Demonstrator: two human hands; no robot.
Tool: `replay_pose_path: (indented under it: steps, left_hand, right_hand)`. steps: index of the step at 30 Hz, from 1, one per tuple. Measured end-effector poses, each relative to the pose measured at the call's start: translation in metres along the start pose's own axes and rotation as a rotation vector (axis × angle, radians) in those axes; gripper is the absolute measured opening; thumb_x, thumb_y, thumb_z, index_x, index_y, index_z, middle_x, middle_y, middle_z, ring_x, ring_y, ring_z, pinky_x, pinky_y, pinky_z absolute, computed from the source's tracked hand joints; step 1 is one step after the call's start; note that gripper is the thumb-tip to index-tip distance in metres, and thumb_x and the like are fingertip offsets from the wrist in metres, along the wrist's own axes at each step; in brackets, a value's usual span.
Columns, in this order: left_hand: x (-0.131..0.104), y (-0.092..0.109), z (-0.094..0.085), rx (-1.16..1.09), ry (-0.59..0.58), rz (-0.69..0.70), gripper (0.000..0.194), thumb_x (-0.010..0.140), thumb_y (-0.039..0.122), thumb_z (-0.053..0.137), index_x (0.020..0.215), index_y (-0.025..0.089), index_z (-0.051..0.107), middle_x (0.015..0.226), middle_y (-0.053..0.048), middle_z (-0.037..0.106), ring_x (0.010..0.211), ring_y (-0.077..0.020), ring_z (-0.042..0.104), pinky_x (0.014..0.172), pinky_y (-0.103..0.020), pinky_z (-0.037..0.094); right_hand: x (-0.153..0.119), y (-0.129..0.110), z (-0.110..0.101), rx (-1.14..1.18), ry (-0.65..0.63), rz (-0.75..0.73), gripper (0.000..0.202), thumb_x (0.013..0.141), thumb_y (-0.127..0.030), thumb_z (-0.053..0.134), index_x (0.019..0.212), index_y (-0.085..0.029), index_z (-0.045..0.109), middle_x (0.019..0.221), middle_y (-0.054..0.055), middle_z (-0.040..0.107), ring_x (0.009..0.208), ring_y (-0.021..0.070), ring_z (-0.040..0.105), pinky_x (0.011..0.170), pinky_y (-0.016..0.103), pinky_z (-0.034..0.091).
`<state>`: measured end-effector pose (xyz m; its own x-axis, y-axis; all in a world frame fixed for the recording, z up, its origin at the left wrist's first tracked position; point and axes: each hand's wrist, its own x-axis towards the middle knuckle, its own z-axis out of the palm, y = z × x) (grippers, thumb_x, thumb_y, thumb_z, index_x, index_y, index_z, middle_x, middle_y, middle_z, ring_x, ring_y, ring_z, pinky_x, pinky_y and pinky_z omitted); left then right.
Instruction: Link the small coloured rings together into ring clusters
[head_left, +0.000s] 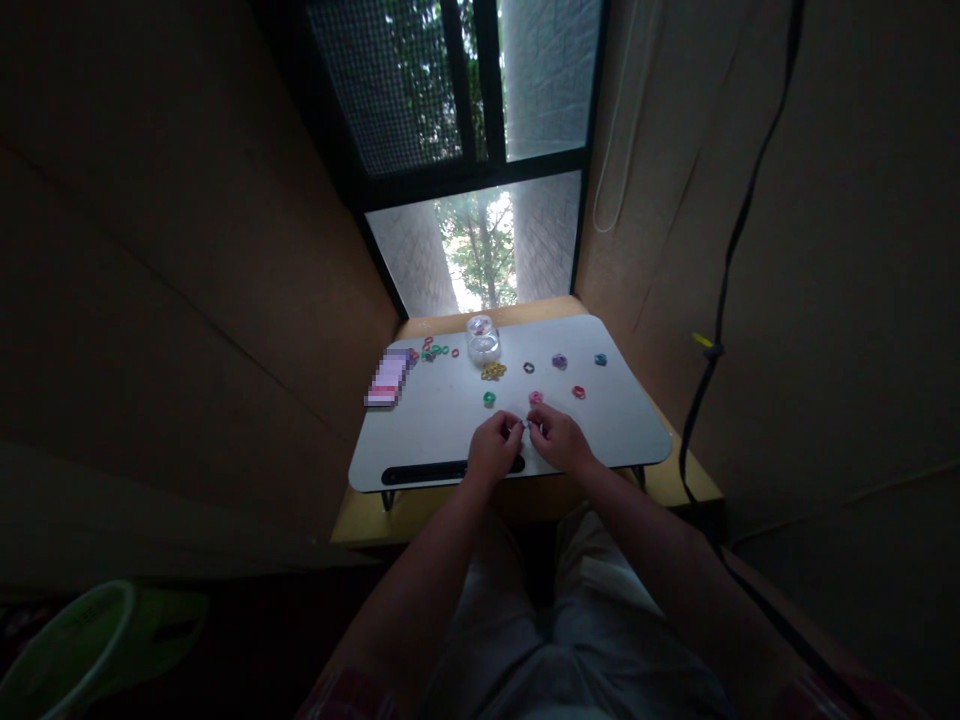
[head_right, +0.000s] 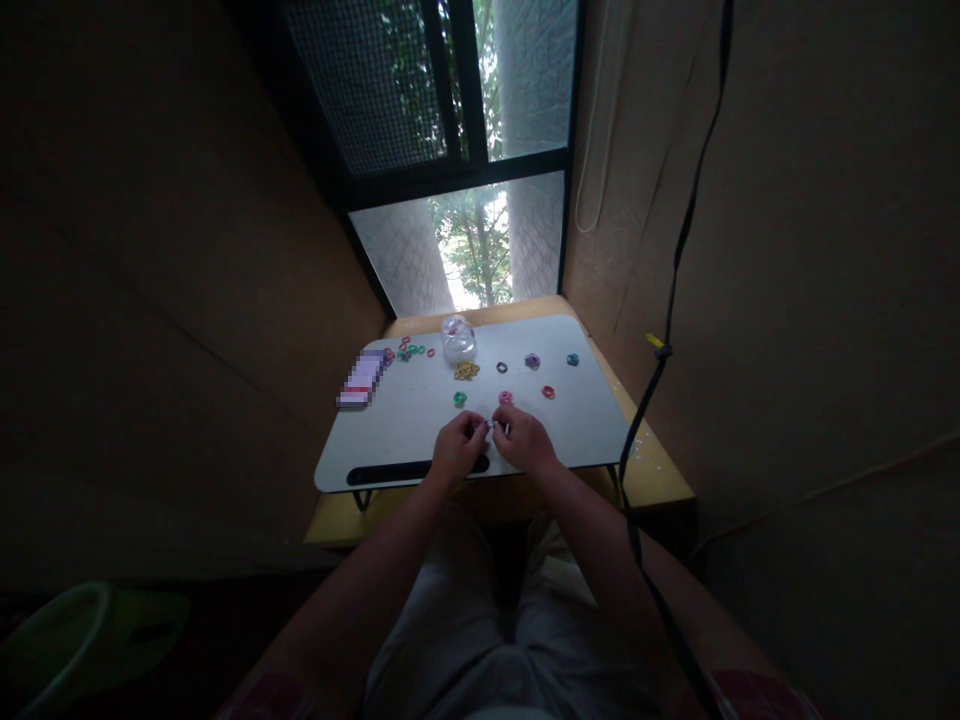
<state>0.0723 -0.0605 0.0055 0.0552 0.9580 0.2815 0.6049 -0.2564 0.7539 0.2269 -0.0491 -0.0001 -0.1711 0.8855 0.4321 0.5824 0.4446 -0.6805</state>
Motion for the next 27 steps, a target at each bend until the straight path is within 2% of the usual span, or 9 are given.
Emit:
replay_pose_path:
  steps: [5,14,20,27]
  left_hand:
    - [0.000,0.000,0.001,0.022,-0.012,-0.006,0.022,0.085,0.038,0.051,0.078,0.019,0.060,0.068,0.002,0.060,0.061,-0.0098,0.052,0.059,-0.022,0.036]
    - [0.002,0.000,0.000,0.078,-0.046,0.005,0.020,0.086,0.036,0.051,0.081,0.019,0.061,0.070,0.001,0.062,0.063,-0.0110,0.053,0.060,-0.023,0.036]
    - [0.002,-0.001,0.000,0.079,-0.065,-0.003,0.020,0.086,0.035,0.051,0.084,0.019,0.062,0.072,0.000,0.062,0.065,-0.0117,0.054,0.061,-0.023,0.037]
    - [0.001,0.001,-0.001,0.068,-0.067,-0.007,0.021,0.085,0.037,0.052,0.083,0.019,0.063,0.071,0.000,0.062,0.064,-0.0115,0.053,0.060,-0.023,0.037]
  right_hand:
    - [0.001,0.003,0.001,0.032,-0.014,-0.019,0.010,0.081,-0.027,0.052,0.077,-0.020,0.058,0.066,0.000,0.057,0.058,0.0121,0.048,0.057,0.023,0.034]
    - [0.009,0.015,0.000,0.221,-0.058,0.029,0.016,0.081,-0.026,0.051,0.070,-0.018,0.059,0.063,-0.001,0.056,0.059,0.0120,0.048,0.059,0.023,0.037]
    - [0.012,0.012,-0.008,0.305,-0.112,0.060,0.020,0.079,-0.029,0.053,0.064,-0.017,0.058,0.055,-0.003,0.051,0.056,0.0109,0.044,0.056,0.022,0.035]
    - [0.013,0.011,-0.012,0.382,-0.189,0.107,0.022,0.079,-0.033,0.053,0.066,-0.017,0.059,0.053,-0.004,0.050,0.052,0.0091,0.042,0.052,0.021,0.033]
